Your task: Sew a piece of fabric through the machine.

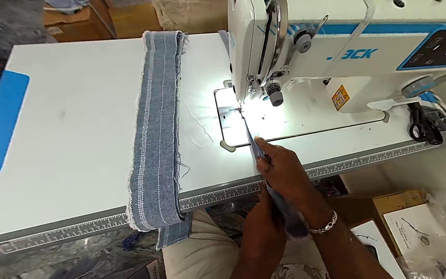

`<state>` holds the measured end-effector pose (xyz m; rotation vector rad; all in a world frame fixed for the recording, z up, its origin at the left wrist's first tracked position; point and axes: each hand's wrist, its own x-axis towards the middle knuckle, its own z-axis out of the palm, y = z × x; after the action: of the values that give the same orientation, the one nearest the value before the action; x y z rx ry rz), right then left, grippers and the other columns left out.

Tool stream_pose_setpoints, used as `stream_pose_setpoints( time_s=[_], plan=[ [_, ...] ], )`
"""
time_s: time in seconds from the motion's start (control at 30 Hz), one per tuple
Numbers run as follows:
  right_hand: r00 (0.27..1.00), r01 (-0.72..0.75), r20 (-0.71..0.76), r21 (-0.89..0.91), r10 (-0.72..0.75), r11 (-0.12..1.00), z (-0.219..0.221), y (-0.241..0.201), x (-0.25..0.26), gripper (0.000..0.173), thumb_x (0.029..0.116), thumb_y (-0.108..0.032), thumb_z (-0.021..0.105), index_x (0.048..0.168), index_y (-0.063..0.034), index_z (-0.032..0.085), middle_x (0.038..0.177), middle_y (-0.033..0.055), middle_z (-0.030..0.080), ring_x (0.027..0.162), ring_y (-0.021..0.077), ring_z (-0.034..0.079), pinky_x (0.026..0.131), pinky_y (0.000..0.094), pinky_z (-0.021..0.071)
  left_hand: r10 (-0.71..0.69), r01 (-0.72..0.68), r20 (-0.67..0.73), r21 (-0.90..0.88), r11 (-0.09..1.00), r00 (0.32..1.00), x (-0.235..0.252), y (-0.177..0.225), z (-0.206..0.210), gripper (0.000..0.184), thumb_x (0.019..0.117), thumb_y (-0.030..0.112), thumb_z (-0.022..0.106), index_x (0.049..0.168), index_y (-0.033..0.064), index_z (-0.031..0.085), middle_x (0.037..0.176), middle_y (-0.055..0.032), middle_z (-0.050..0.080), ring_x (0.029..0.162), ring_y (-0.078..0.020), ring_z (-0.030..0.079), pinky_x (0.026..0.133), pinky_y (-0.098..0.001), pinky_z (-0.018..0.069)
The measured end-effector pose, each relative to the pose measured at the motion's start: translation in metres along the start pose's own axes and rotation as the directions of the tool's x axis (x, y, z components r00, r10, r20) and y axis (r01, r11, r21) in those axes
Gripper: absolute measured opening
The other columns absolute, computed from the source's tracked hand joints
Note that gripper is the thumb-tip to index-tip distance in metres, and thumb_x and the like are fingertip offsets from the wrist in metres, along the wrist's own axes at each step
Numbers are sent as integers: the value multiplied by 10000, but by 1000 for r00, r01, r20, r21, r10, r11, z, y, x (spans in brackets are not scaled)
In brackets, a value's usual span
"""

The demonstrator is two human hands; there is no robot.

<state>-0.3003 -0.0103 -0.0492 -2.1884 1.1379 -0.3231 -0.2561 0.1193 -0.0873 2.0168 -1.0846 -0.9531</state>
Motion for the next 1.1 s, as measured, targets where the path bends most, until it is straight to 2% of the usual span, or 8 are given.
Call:
stream_pose_setpoints(
  time_s=[0.23,0.37,0.57,0.67,0.77,0.93,1.0,1.1],
  plan=[
    [1000,-14,21,-3,14,1000,4,-4,11,503,1032,-135,564,1532,-128,514,1085,170,672,878,305,659,720,483,547,50,-39,-109,104,994,993,12,-3,-23,500,1029,174,523,1527,140,487,846,-66,702,671,-195,643,655,-430,576],
    [998,-49,45,45,47,998,1,6,4,523,1031,-260,595,1533,-149,495,945,120,685,705,265,641,592,473,540,-18,18,-33,-11,1000,999,23,-6,-46,507,1041,197,553,1542,221,477,789,-27,672,601,-148,606,599,-373,566],
    [905,-27,411,306,-107,952,-9,38,-53,203,975,-331,694,1022,-134,699,772,-11,671,667,107,641,611,332,565,81,-106,-86,-340,934,993,19,-10,-88,451,1017,137,615,1464,184,566,836,-26,717,636,-134,637,583,-320,553],
    [890,252,276,364,-362,897,10,28,-112,166,945,-275,684,942,-114,726,907,5,709,905,131,665,855,393,534,26,-44,-39,-550,834,999,18,2,-101,450,1027,134,597,1471,203,561,900,-77,702,668,-153,623,575,-300,527],
    [819,448,159,424,-551,787,-5,12,-134,157,978,-280,690,1021,-143,753,1080,48,690,1090,182,611,991,396,477,-53,108,99,-714,692,994,17,7,-100,447,1043,89,548,1482,174,530,1005,-113,687,768,-182,665,657,-336,577],
    [954,297,-173,448,-244,843,-28,37,-81,525,962,-437,700,1382,-144,584,1233,9,680,1073,148,689,866,352,626,-146,225,174,-828,513,974,14,-6,-77,456,1061,75,507,1501,197,497,1139,-154,687,846,-232,708,709,-381,610],
    [989,134,-16,529,-148,838,-22,41,-61,724,932,-473,718,1525,-169,434,1348,9,641,1143,174,672,901,387,614,-146,188,125,-781,596,981,14,-10,-65,436,1066,91,509,1493,184,504,1110,-134,707,822,-215,706,679,-360,600],
    [963,50,232,339,-135,939,1,29,-79,419,908,-441,761,1155,-109,696,999,13,742,925,131,721,844,389,622,-90,79,3,-496,865,996,13,-15,-55,453,1080,132,490,1528,193,473,1148,-100,711,906,-190,702,792,-391,592]
  ],
)
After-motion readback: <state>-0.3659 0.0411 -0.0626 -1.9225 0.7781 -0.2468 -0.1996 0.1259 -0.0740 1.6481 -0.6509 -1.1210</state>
